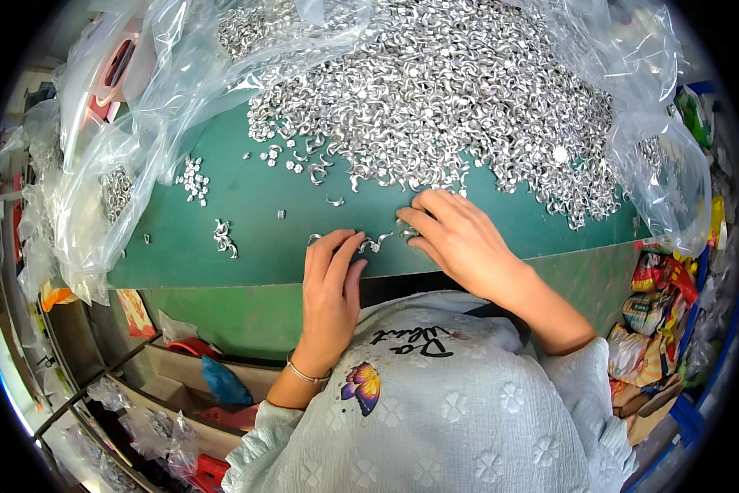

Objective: The person is sorting small metal components by hand on a green workbench, picking them up from a pile and placing them into smaller groups.

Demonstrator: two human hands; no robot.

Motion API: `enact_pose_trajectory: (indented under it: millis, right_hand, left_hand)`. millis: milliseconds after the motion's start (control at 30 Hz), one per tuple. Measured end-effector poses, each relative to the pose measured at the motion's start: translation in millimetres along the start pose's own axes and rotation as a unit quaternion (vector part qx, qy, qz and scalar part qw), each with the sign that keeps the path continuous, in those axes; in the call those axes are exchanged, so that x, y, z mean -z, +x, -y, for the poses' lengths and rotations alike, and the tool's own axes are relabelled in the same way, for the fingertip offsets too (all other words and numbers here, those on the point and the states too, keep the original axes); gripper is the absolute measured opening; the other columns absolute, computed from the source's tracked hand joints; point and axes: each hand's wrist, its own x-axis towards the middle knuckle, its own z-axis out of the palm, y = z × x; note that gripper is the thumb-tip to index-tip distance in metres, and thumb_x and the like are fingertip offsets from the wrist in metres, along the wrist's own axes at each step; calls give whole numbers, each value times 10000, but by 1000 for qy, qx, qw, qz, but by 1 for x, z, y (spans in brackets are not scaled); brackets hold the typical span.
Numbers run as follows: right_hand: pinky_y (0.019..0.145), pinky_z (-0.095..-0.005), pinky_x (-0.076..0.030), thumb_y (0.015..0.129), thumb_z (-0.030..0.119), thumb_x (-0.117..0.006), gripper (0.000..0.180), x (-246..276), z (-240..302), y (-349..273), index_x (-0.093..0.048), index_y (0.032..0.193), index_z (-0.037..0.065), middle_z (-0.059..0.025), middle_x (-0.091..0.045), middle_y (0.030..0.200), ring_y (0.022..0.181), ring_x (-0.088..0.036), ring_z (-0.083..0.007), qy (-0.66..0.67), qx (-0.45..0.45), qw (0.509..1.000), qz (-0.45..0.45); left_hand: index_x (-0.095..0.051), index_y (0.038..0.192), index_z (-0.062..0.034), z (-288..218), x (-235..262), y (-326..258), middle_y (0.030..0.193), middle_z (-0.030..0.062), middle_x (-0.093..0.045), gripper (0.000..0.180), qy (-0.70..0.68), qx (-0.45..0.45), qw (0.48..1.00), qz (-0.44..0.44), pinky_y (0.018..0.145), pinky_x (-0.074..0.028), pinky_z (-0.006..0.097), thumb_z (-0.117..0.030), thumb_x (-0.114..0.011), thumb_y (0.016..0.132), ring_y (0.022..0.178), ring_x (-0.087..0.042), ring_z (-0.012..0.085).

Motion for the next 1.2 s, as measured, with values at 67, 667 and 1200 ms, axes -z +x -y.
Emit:
enact_pose_trajectory:
  millis: [67, 667, 1200]
  right_hand:
    - [828, -407, -462, 783, 105, -708, 348, -2, -1, 2, -612, 1110, 33, -100, -546, 1040, 958, -565, -291, 1, 5, 1000, 10]
    - [772, -395, -486, 780, 74, -701, 322, -7, -20, -15, -564, 1068, 26, -108, -523, 1001, 900, -567, -304, 89, 18, 995, -46]
    - [731, -395, -494, 753, 163, -738, 280, -9, -24, -18, -604, 977, 64, -78, -522, 984, 878, -575, -262, 29, 63, 997, -46]
  left_hand:
    - [-619, 1121, 21, 2, 2, 5, 1088, 150, -567, 349, 27, -24, 999, 24, 824, -460, 388, 104, -622, 782, 933, -548, 318]
    - [-619, 1089, 12, -11, -24, 31, 1006, 143, -567, 276, 13, -47, 998, 51, 798, -464, 384, 45, -653, 817, 906, -570, 307]
    - [-620, 1021, 49, 2, -7, 10, 1015, 146, -567, 217, 59, -9, 998, -35, 760, -461, 391, 68, -643, 807, 874, -558, 311]
